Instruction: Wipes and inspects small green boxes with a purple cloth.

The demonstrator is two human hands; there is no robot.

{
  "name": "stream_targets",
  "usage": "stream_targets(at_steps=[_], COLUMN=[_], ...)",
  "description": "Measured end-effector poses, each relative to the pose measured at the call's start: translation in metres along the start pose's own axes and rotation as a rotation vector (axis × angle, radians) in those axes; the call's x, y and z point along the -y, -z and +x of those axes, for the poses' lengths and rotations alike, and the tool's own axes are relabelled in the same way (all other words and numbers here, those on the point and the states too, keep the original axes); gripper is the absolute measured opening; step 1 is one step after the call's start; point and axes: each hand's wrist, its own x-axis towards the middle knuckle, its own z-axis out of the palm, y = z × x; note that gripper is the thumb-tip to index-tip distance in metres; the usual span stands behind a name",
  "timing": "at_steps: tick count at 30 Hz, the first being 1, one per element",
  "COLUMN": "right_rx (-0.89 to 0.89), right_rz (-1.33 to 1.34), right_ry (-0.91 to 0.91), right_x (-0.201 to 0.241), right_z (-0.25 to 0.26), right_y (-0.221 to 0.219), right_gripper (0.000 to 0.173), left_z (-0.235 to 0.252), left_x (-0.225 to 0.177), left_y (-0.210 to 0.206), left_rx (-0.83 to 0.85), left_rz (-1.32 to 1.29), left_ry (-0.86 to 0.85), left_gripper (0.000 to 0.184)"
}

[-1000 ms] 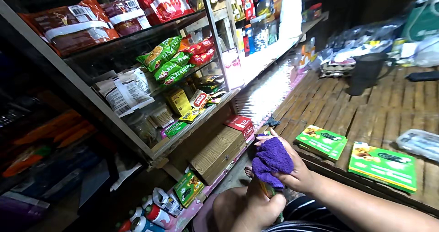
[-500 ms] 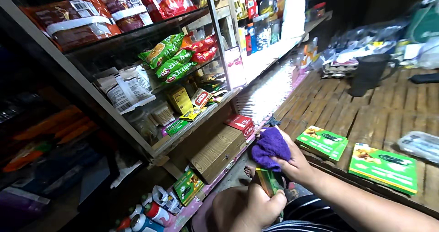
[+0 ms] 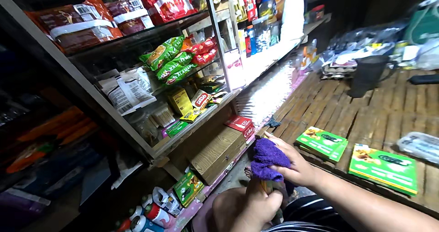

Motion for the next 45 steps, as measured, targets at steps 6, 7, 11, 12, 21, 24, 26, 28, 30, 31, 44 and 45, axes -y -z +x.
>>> stream_targets(at_steps=[6,7,11,12,21,24,26,28,30,31,44,45], right_rx=[-0.015,-0.029,-0.052,-0.054,0.044,0.132,0.156,0.132,0.103,0.090,-0.199,-0.207], right_rz=[0.021,0.017,-0.014,-0.019,-0.061,-0.056,-0.043,-0.038,-0.018,-0.013,0.283,0.306], right_ry=[-0.123,-0.155,-0.297,-0.316,-0.334,-0.380,-0.385,-0.324,-0.301,-0.316,-0.749,-0.771], right_x=[-0.018,-0.022,-0.032,-0.032,-0.016,0.004,0.007,-0.003,-0.012,-0.015,-0.024,-0.023], right_z=[-0.002,-0.002,-0.001,-0.001,0.000,0.007,0.009,0.007,0.006,0.007,0.012,0.014], right_y=[0.009,0.010,0.017,0.017,0.014,0.017,0.019,0.017,0.015,0.016,0.025,0.026], right_gripper=[0.050,0.052,0.055,0.054,0.052,0.057,0.055,0.054,0.053,0.052,0.033,0.032], left_z=[-0.001,-0.001,-0.001,0.000,0.004,0.005,0.005,0.005,0.004,0.004,-0.001,-0.001], left_x=[0.003,0.001,0.000,0.001,0.003,-0.001,-0.002,-0.001,-0.002,-0.003,-0.003,-0.004], left_y=[-0.005,-0.004,-0.004,-0.004,-0.001,0.000,0.001,0.000,0.000,0.000,0.001,0.001], left_rx=[-0.048,-0.050,-0.040,-0.041,0.012,0.022,0.026,0.019,0.009,0.002,0.015,0.014], left_rz=[-0.147,-0.147,-0.152,-0.152,-0.047,0.050,0.056,0.033,0.009,-0.005,-0.179,-0.190], left_ry=[0.024,0.033,0.008,0.001,0.046,0.127,0.134,0.128,0.124,0.111,-0.060,-0.060], left_gripper=[0.044,0.043,0.047,0.048,0.053,0.045,0.048,0.048,0.048,0.049,0.053,0.051])
